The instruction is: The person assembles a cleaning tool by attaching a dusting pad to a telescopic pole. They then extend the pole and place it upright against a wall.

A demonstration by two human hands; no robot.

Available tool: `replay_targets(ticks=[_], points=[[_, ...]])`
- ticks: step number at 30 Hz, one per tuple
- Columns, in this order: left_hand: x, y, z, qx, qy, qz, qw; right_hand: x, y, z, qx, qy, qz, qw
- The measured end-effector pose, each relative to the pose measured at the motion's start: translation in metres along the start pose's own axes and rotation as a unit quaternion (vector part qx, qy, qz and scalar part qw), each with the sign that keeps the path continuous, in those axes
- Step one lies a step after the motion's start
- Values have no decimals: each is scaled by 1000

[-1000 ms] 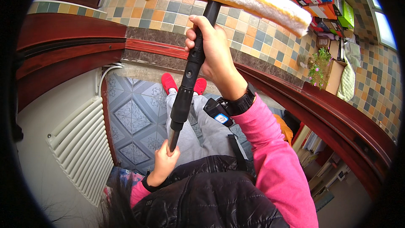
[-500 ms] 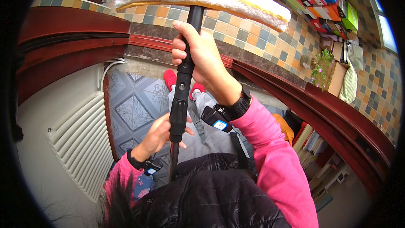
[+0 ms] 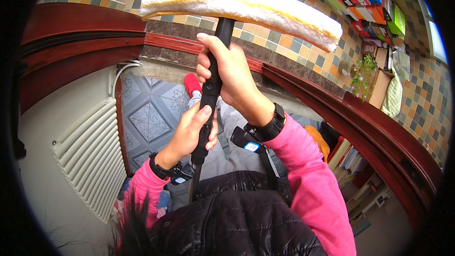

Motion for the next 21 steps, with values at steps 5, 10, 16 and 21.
replay_targets(ticks=[5,10,16,21], points=[[0,2,-2,-17,17,-15,1000,0,-4,0,-31,-35,-73,996],[3,4,-1,-24,7,-16,1000,-3,-6,-3,-26,-66,-145,987],[6,7,-4,-17,52,9,998,-2,-6,-5,-22,-34,-105,994],[6,10,-11,-12,-14,40,999,0,-4,-2,5,35,17,999]])
Point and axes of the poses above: each hand's wrist, its own y-axis away from the middle knuckle, its own x-axis out of the back of the hand, z = x × y, the point moved 2 cm from there along -y, towards the middle knuckle, and after that the axes turned 12 degrees about -x, right-handed, at the moved point
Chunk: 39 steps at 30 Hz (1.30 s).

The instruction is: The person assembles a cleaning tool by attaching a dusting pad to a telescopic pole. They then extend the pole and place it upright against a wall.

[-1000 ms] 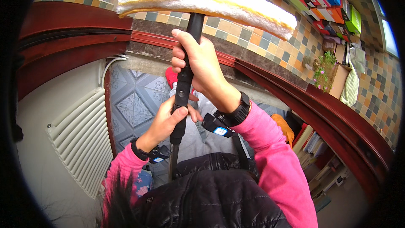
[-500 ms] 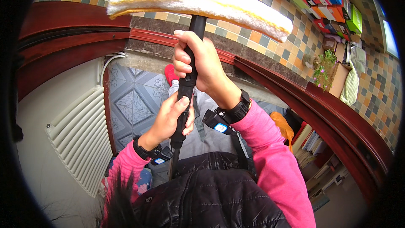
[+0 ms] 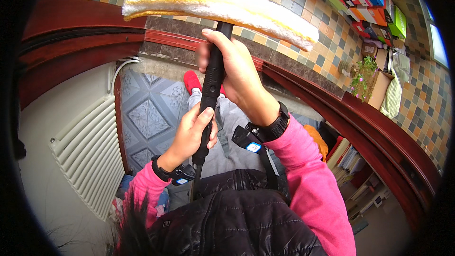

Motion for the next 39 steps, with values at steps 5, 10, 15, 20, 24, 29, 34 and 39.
replay_targets(ticks=[5,10,15,20,24,29,34,39], points=[[-1,-1,-3,-3,21,-17,1000,-1,1,2,-30,-61,-7,998],[-2,-3,-2,-5,17,-19,1000,1,-3,1,-48,-88,-52,994],[-1,-6,-1,-3,40,-17,999,8,-8,0,-33,-115,-112,986],[0,-8,-1,13,55,3,998,17,-2,7,7,1,-82,997],[-1,-12,-2,-73,-158,99,980,22,4,17,-12,-5,-18,1000],[5,-11,-4,-70,-192,65,977,24,0,25,25,-106,-64,992],[16,2,1,-11,27,-69,997,31,-5,14,13,-294,-216,931],[8,20,-9,111,129,-136,976,25,1,15,-8,-258,-300,918]])
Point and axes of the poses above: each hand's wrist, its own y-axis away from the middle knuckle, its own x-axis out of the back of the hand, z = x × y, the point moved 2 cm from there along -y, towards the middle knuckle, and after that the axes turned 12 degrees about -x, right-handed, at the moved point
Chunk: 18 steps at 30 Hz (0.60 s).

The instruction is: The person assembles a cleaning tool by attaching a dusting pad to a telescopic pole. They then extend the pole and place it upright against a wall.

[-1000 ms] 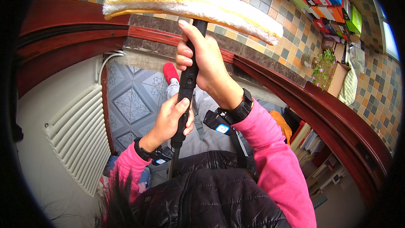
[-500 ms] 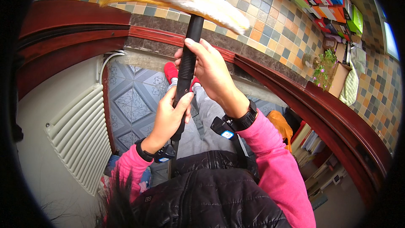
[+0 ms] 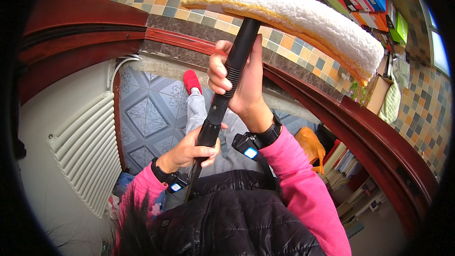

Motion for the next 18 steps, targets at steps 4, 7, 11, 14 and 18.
replay_targets(ticks=[4,7,11,14,18], points=[[-6,1,-7,-70,-129,107,983,-2,3,6,52,38,126,990],[-10,1,-8,-154,-307,168,924,-6,2,6,39,29,61,997],[-9,2,-8,-157,-295,168,928,-8,2,4,33,57,37,997],[-8,2,-8,-187,-317,172,914,-8,2,4,32,70,35,996],[-7,0,-6,-187,-341,172,905,-9,4,6,44,115,51,991]])
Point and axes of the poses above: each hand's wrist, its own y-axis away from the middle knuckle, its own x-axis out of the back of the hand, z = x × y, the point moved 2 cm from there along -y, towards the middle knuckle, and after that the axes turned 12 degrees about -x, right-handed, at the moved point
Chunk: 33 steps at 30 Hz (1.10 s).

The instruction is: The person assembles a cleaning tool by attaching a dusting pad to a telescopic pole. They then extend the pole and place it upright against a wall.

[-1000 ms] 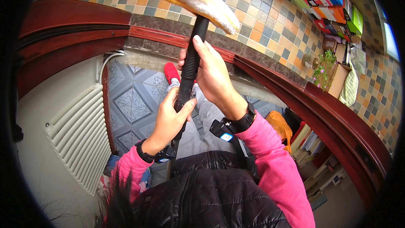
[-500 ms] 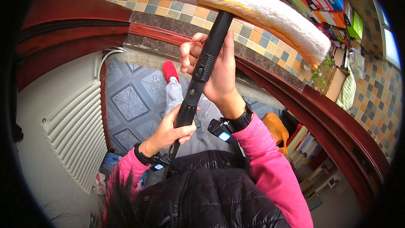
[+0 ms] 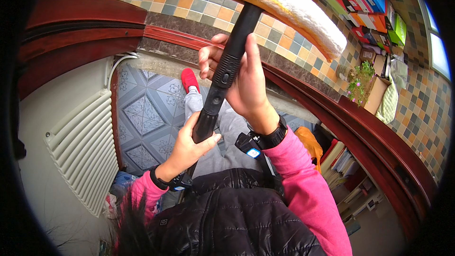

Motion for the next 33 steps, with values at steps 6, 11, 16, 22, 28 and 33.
replay_targets(ticks=[6,11,16,22,28,33], points=[[14,-6,2,106,178,-61,976,-2,15,-1,-10,143,95,985],[9,-8,-7,40,215,-7,976,1,18,-5,-2,193,174,966],[10,-4,-17,44,116,-13,992,3,14,-3,2,262,168,950],[18,-11,-11,102,380,-172,903,-9,18,-7,-40,132,14,990],[22,-16,-12,164,504,-216,820,-12,17,-7,-40,164,43,985],[24,-12,-18,184,561,-228,774,-11,17,-2,-31,139,37,989]])
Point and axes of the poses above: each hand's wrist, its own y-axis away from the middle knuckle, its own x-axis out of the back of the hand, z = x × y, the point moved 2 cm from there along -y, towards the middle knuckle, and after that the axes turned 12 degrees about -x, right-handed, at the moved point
